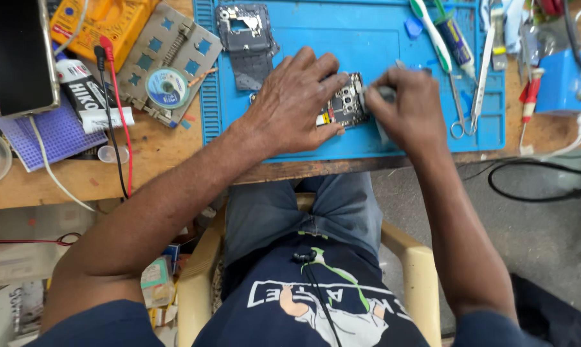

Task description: The person cleans the interior of a disassembled smartphone with a cloth and uses tweezers to adjust small components on the motherboard. The device remains open on a blue work mat throughout the clip.

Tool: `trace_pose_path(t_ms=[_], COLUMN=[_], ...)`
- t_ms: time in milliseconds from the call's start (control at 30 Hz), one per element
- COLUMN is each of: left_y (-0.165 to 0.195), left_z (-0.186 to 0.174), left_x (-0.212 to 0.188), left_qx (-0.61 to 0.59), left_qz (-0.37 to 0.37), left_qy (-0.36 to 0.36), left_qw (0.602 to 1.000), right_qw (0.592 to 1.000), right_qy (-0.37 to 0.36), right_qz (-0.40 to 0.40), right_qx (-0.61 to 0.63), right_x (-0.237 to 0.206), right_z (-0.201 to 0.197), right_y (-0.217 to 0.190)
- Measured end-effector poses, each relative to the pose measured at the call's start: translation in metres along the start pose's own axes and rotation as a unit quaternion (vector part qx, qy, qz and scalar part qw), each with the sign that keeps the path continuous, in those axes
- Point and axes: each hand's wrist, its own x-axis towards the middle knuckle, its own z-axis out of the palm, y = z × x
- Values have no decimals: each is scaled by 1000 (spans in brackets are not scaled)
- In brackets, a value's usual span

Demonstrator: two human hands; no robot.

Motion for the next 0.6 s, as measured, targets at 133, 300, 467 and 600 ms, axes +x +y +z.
trace_pose_path(t_ms=[133, 300, 467, 600], left_y=[0, 1, 1, -1], left_z=[-1, -3, -2, -1], left_x=[0, 1, 1, 3], left_qx=[-3, -7, -8, -1], left_qz=[9, 0, -1, -8], left_qy=[2, 4, -11, -13], left_qw=[1000, 1000, 1000, 1000], right_qw=[999, 1000, 999, 997], right_qy=[13, 12, -16, -69], right_qz=[45, 4, -47, -16], right_qx=[6, 1, 3, -6], right_x=[-9, 17, 50, 53], right_z=[-2, 0, 3, -8], right_y=[-11, -6, 13, 13])
